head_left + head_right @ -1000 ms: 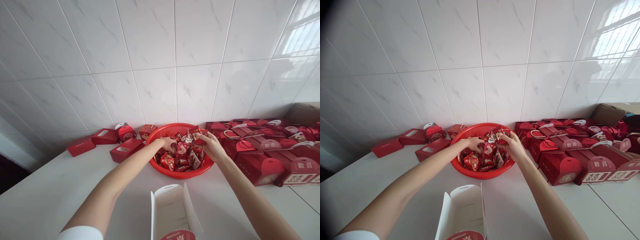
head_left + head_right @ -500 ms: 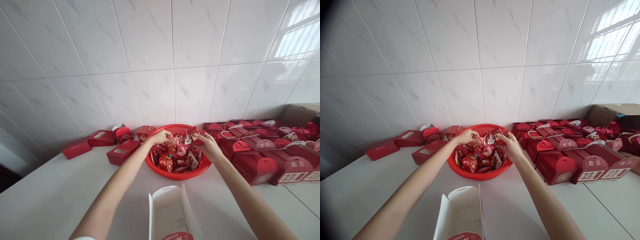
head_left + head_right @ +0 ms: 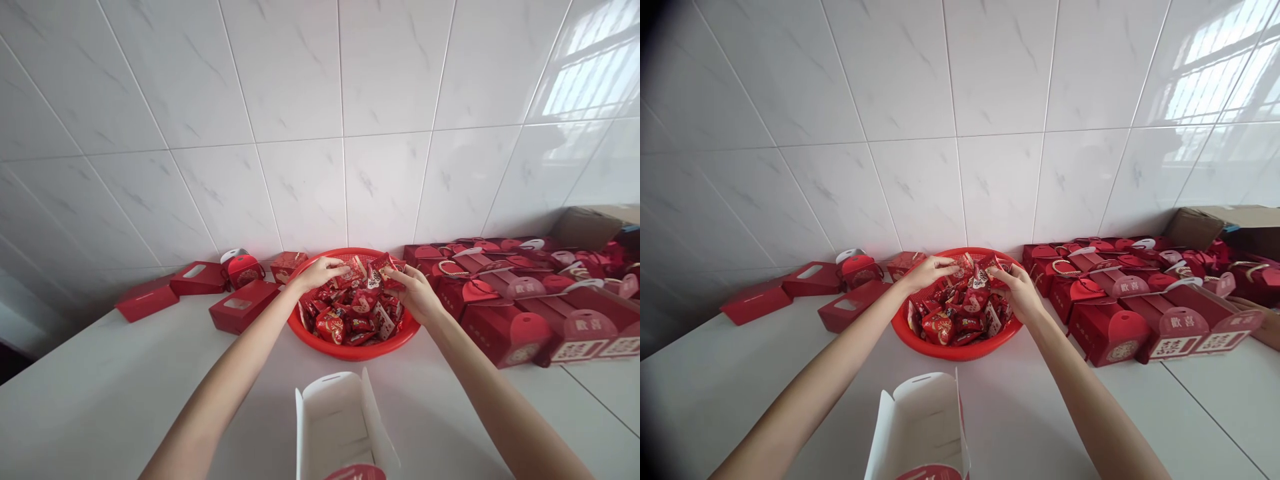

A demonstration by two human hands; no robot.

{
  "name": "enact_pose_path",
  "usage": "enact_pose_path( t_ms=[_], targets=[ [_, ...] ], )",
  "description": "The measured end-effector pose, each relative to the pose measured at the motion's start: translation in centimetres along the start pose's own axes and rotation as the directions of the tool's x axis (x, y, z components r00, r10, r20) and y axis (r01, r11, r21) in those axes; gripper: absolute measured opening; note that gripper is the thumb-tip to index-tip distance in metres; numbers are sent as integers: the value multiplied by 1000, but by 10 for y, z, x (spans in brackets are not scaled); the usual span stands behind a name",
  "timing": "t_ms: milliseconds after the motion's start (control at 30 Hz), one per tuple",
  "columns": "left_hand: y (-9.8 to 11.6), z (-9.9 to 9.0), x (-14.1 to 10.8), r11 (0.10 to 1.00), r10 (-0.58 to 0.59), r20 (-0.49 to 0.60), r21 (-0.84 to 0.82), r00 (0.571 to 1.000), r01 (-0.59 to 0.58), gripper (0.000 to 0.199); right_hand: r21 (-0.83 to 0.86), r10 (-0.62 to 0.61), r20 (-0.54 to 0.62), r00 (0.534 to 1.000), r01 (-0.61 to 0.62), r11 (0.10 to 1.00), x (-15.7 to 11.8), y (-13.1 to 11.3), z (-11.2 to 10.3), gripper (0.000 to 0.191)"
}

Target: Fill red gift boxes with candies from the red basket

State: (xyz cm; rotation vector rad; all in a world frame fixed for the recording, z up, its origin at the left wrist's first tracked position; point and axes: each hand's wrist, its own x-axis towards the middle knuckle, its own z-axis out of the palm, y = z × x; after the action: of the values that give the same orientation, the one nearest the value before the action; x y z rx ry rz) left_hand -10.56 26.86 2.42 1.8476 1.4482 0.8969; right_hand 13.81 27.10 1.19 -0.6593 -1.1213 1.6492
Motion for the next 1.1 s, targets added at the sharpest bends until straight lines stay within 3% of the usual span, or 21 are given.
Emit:
enact_pose_path(
  t_ms=[200,367,533,667,800,867,967,1033,1100],
  targets=[
    [7,4,-14,981,91,-72,-166,993,-102,43,3,-16,23,1000,16,1000,-1,-1,1,35],
    [25,2,-41,967,183,-204,-142,962,-214,33,49,-15,29,999,13,999,-7,-11,7,35],
    [43,-2,-76,929,297,-257,-144,920,-340,19,4,-81,129,988,81,997,-25,-29,18,33],
    [36,-6,-93,942,335,-251,86,908,-323,21,-95,-139,232,963,165,982,-40,-39,22,34],
    [19,-11,-90,896,265,-271,424,925,-132,39,-151,-162,273,948,209,966,-49,-43,24,31],
    [16,-11,-81,873,211,-189,478,959,-98,42,-170,-170,279,945,222,960,-52,-44,25,31],
    [19,-4,-59,891,90,88,438,992,-120,42,-190,-181,289,940,242,952,-54,-44,26,32],
    [20,3,-41,878,-23,260,467,965,-105,40,-202,-183,306,934,251,947,-55,-45,25,34],
    [19,11,-25,829,-135,355,551,925,-91,36,-218,-183,316,931,259,941,-56,-47,24,35]
  ],
)
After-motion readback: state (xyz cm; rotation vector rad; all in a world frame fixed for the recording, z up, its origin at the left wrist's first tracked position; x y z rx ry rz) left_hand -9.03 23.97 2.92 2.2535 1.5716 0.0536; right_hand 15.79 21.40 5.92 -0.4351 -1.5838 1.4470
